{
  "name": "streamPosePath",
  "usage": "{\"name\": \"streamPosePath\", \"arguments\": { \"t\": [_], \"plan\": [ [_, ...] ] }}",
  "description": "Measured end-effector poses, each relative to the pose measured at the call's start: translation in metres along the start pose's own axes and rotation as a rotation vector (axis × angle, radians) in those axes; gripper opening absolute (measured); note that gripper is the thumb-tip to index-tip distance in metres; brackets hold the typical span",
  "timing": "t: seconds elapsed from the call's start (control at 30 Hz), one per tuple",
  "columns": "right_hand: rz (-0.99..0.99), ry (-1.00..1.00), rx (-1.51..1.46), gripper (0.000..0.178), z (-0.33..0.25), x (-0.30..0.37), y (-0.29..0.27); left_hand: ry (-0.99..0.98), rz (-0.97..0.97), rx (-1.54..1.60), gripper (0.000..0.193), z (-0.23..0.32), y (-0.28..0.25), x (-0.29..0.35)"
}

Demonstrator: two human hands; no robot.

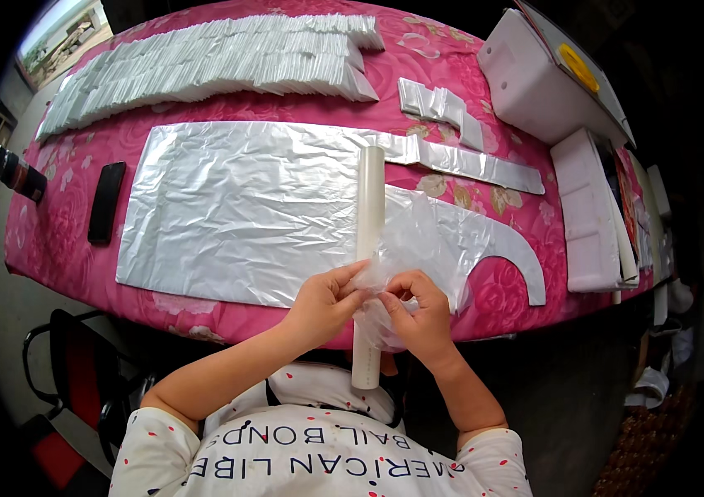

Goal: The person wraps small white rectangular items in clear plastic film. They unroll a sheet, place an item on it, fold the film around the item, and set the wrapped unit aside. The person repeats this process multiple times.

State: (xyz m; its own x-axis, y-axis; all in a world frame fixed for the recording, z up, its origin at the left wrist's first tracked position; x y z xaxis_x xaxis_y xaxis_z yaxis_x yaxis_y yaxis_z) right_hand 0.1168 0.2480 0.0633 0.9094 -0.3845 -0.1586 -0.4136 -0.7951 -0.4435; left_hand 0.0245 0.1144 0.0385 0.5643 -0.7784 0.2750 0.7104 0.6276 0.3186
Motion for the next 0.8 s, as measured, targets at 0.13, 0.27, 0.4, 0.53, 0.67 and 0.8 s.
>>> {"name": "streamPosePath", "arguments": {
  "t": [0.13, 0.27, 0.4, 0.53, 0.67, 0.8],
  "plan": [
    [0.023, 0.156, -0.39, 0.015, 0.018, 0.004, -0.01, -0.04, 0.09, 0.065, 0.03, 0.012, -0.008, -0.001],
    [0.088, 0.022, -0.147, 0.034, 0.016, -0.003, -0.015, 0.035, 0.037, 0.097, 0.022, 0.002, -0.011, -0.003],
    [-0.121, 0.198, -0.432, 0.046, 0.016, 0.002, -0.003, -0.014, -0.007, 0.124, 0.022, 0.005, 0.003, -0.003],
    [-0.296, 0.334, -0.76, 0.041, 0.011, 0.003, -0.005, -0.145, -0.061, 0.124, 0.021, 0.004, 0.004, -0.001],
    [-0.274, 0.267, -0.598, 0.028, 0.012, 0.007, -0.001, -0.13, -0.065, 0.102, 0.02, 0.006, 0.006, 0.0],
    [-0.175, 0.328, -0.584, 0.016, 0.024, 0.008, -0.013, -0.14, -0.099, 0.081, 0.02, 0.007, 0.01, 0.0]
  ]
}}
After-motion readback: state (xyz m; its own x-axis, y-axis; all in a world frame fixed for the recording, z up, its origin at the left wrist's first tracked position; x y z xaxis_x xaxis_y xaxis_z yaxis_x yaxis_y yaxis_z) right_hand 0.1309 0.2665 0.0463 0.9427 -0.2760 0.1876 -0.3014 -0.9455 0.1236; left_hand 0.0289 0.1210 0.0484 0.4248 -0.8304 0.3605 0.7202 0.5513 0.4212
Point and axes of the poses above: each hand's wrist, its own x-axis away from the middle knuckle, its own y-axis out of the palm, z = x × y, the point moved 2 cm from there along -x, towards the middle knuckle, and after that the axes turned 1 degree about y, right-handed, at the moved point
